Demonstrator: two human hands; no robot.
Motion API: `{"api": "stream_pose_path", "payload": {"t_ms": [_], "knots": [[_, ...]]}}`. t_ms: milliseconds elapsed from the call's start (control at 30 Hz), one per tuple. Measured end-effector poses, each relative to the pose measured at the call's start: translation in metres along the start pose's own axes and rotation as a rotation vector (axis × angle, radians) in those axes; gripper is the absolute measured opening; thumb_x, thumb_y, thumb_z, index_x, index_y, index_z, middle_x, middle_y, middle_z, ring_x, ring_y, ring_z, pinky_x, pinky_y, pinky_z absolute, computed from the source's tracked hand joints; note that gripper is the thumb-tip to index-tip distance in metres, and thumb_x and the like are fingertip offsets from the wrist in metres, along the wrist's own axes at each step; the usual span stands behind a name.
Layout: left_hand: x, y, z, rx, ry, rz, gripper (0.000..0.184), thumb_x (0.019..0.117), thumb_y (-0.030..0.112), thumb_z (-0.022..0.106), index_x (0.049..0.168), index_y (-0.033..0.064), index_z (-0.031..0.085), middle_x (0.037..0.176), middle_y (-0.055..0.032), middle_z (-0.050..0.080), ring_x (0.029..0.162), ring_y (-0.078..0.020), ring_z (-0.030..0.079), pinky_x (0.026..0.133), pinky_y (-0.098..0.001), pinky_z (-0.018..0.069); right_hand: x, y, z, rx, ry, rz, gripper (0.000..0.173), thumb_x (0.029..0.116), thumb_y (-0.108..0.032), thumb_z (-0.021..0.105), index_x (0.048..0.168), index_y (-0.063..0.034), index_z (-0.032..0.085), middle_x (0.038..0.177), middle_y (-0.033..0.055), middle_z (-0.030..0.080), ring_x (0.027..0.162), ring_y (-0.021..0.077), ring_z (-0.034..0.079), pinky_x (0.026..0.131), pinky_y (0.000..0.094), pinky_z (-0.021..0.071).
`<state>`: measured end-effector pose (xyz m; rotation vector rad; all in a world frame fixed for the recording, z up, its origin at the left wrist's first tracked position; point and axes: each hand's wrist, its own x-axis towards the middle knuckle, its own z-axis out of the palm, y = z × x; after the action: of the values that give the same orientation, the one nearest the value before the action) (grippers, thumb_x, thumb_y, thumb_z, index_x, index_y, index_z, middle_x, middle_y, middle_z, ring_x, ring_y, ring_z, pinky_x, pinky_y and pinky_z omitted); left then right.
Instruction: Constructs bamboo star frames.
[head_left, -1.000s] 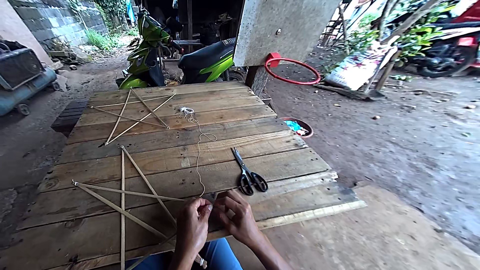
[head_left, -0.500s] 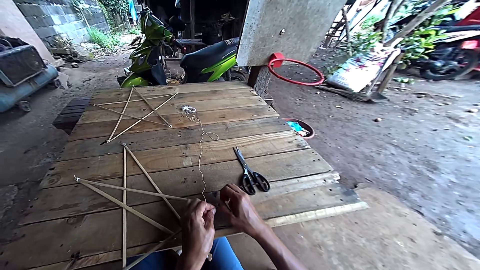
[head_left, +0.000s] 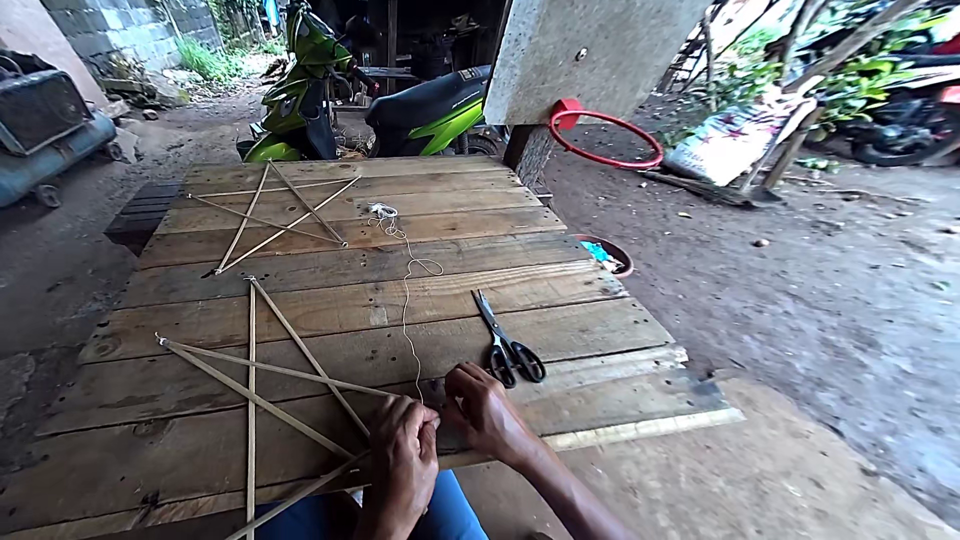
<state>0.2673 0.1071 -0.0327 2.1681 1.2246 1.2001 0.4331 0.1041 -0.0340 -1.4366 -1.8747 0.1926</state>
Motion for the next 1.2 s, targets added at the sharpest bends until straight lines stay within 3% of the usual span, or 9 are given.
{"api": "stream_pose_path", "payload": {"t_ms": [200, 400, 633, 1000, 1200], "knots": [[0.002, -0.001, 0.0, 0.027, -0.04, -0.047, 0.008, 0.0843, 0.009, 0.069, 0.081, 0.0073, 0.076, 0.079, -0.0033, 0.07, 0.083, -0.02, 0.067, 0.081, -0.0365, 0.0542, 0.002, 0.008, 0.002, -0.033, -0.01, -0.029, 0.014, 0.0806, -0.016, 0.063, 0.081, -0.002, 0.067, 0.078, 0.0121, 0.065, 0.073, 0.0258, 0.066, 0.064, 0.036, 0.0533], [0.01, 0.006, -0.013, 0.012, -0.234, -0.238, 0.012, 0.0874, 0.015, 0.071, 0.087, 0.005, 0.077, 0.085, -0.0071, 0.07, 0.09, -0.0255, 0.067, 0.087, -0.0449, 0.0518, -0.005, 0.006, -0.012, 0.047, -0.087, -0.055, 0.013, 0.0807, -0.016, 0.065, 0.083, -0.0035, 0.068, 0.081, 0.0108, 0.066, 0.077, 0.0237, 0.064, 0.064, 0.0349, 0.052], [0.022, 0.009, -0.023, -0.014, -0.392, -0.383, 0.017, 0.0928, 0.018, 0.069, 0.09, 0.0025, 0.076, 0.088, -0.0093, 0.069, 0.092, -0.0243, 0.064, 0.089, -0.0439, 0.0484, -0.019, -0.002, -0.004, 0.125, -0.051, -0.068, 0.012, 0.0822, -0.014, 0.066, 0.084, -0.003, 0.068, 0.081, 0.0104, 0.066, 0.065, 0.0155, 0.062, 0.056, 0.026, 0.0511], [0.036, 0.0, -0.035, -0.159, -0.609, -0.448, 0.018, 0.0946, 0.02, 0.071, 0.096, 0.0025, 0.076, 0.096, -0.0095, 0.066, 0.095, -0.0208, 0.062, 0.088, -0.0388, 0.0493, -0.025, -0.001, -0.005, 0.195, -0.018, -0.011, 0.01, 0.083, -0.012, 0.066, 0.086, -0.0021, 0.069, 0.093, 0.0126, 0.07, 0.074, 0.0141, 0.067, 0.06, 0.0243, 0.054], [0.037, 0.003, -0.037, -0.177, -0.642, -0.537, 0.015, 0.099, 0.017, 0.066, 0.101, 0.0036, 0.074, 0.09, -0.006, 0.071, 0.084, -0.0143, 0.066, 0.083, -0.0362, 0.0529, -0.023, 0.0, -0.005, 0.236, 0.015, 0.031, 0.011, 0.0815, -0.011, 0.064, 0.086, -0.0021, 0.069, 0.092, 0.0116, 0.069, 0.074, 0.0113, 0.065, 0.059, 0.0214, 0.0515]]}}
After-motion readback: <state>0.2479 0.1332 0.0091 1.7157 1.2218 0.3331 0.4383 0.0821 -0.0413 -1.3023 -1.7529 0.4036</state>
